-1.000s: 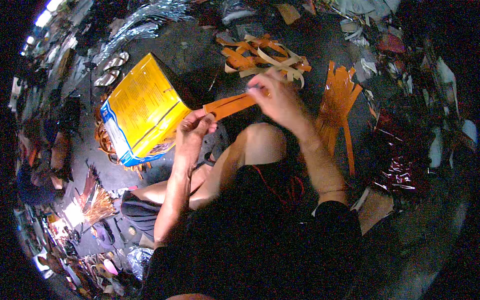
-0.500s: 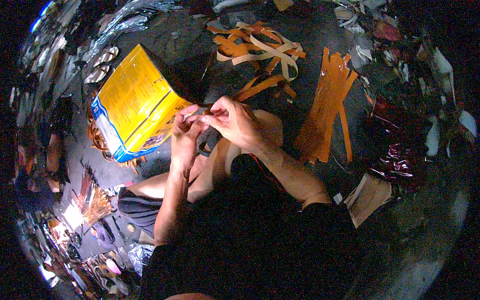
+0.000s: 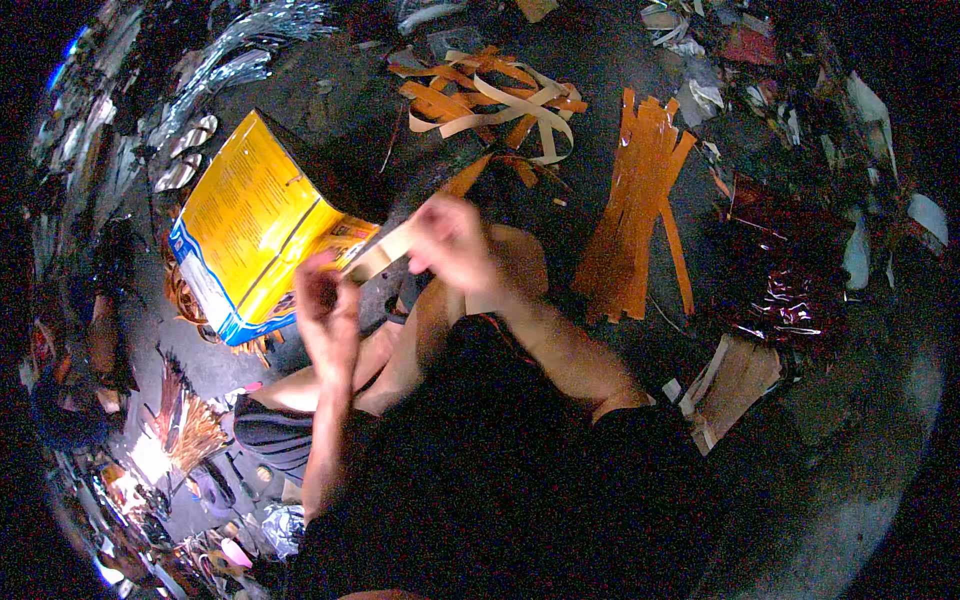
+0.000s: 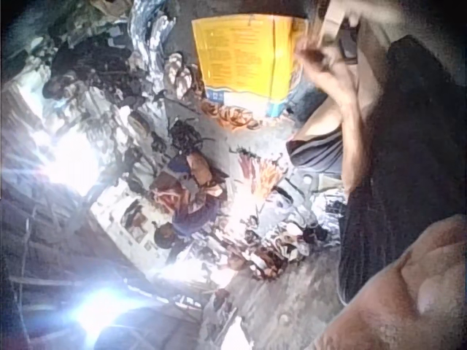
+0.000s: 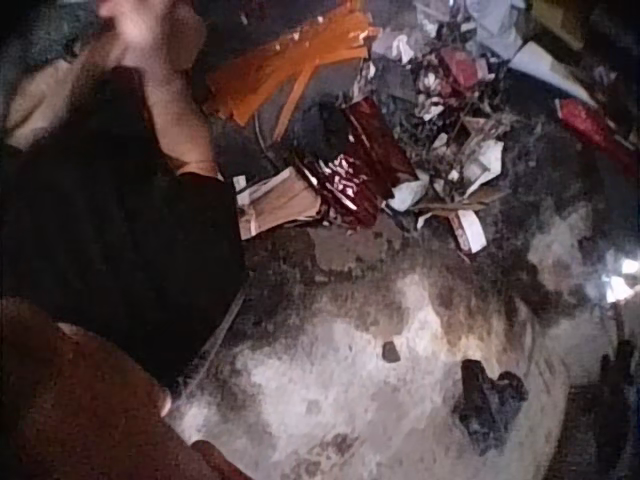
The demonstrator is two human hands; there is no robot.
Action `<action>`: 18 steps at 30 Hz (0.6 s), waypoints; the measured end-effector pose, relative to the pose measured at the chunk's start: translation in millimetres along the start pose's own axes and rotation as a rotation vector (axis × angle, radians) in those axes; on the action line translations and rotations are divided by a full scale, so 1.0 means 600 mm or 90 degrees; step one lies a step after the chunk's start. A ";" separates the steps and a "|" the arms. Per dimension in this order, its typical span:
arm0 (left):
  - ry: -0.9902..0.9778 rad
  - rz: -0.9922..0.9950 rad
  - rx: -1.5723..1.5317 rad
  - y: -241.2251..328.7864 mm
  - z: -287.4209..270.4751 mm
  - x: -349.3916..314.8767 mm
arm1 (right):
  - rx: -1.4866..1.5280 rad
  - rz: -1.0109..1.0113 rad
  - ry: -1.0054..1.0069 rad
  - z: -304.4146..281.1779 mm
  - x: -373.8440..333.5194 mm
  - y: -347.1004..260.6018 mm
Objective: The person sits on the floor and repeatedly pulls long tan leather strips through a yellow box with a sharp edge to cut them into shorter pieces. The cut pieces are placed in a pile on the floor.
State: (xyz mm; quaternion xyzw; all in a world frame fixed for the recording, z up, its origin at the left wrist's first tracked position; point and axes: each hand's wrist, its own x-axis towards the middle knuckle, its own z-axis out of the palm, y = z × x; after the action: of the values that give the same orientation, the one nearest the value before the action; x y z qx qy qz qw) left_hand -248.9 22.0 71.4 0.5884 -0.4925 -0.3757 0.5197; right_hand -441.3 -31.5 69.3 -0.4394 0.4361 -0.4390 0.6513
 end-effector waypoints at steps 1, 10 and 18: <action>0.027 -0.017 0.019 -0.005 -0.034 -0.007 | 0.108 0.003 0.052 -0.038 0.008 -0.013; 0.217 -0.189 0.724 -0.182 -0.473 -0.102 | 0.284 -0.155 0.741 -0.740 0.000 -0.055; -0.131 -0.101 0.134 0.126 -0.225 0.064 | 0.113 -0.132 0.206 -0.475 0.157 -0.212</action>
State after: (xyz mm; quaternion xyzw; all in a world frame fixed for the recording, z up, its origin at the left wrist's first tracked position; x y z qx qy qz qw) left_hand -125.7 19.1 172.5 0.6349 -0.5317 -0.4204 0.3706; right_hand -715.0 -204.3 107.2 -0.3468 0.4471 -0.6051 0.5600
